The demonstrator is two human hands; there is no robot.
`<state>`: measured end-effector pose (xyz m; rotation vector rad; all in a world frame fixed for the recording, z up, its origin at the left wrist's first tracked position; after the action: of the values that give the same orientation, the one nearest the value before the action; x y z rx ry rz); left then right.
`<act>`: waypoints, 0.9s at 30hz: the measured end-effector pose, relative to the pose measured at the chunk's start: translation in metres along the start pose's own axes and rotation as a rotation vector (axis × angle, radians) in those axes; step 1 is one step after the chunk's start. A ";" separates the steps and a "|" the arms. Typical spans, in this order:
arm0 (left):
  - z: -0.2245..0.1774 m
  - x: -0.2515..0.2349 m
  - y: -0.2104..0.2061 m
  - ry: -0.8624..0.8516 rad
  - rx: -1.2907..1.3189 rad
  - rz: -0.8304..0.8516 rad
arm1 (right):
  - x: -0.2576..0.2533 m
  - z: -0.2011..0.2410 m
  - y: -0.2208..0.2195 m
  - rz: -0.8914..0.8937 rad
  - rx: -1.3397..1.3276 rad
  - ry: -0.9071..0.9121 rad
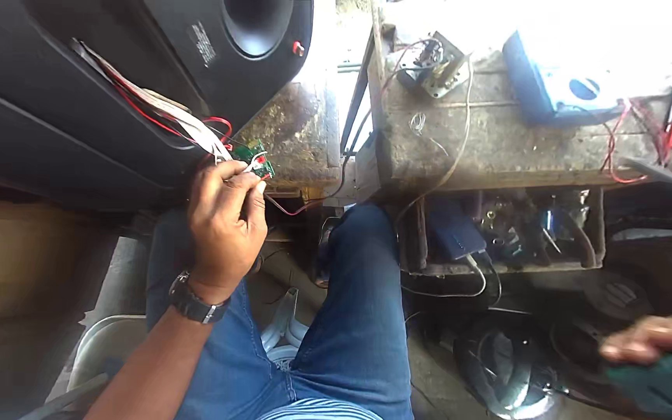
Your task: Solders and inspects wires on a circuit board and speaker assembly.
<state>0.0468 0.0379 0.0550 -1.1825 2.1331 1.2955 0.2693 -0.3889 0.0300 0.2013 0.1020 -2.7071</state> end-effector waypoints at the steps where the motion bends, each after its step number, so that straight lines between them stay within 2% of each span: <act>1: 0.001 -0.001 0.000 0.004 0.010 -0.006 | -0.008 -0.002 -0.035 0.093 -0.060 -0.043; 5: 0.001 -0.003 0.000 0.021 0.005 -0.014 | -0.041 -0.010 -0.130 0.290 -0.067 -0.054; 10: 0.001 -0.006 0.001 0.051 0.003 -0.011 | -0.076 -0.019 -0.187 0.434 -0.017 -0.086; 18: -0.001 -0.009 0.000 0.093 0.001 -0.004 | -0.100 -0.024 -0.221 0.462 0.185 -0.020; 21: 0.000 -0.009 0.000 0.092 -0.002 -0.003 | -0.110 -0.021 -0.223 0.466 0.256 0.072; 27: 0.000 -0.010 -0.001 0.076 0.020 -0.019 | -0.122 -0.016 -0.230 0.511 0.254 0.130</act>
<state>0.0530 0.0421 0.0609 -1.2597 2.1780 1.2361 0.2858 -0.1288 0.0429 0.4173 -0.2280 -2.1890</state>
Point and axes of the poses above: each hand's wrist, its own x-axis away from the middle knuckle, its own y-axis out of the back of the hand, z = x × y, the point moved 8 cm from there along -x, towards the middle knuckle, and after that the axes turned 12 degrees about x, right-handed, at the moved point
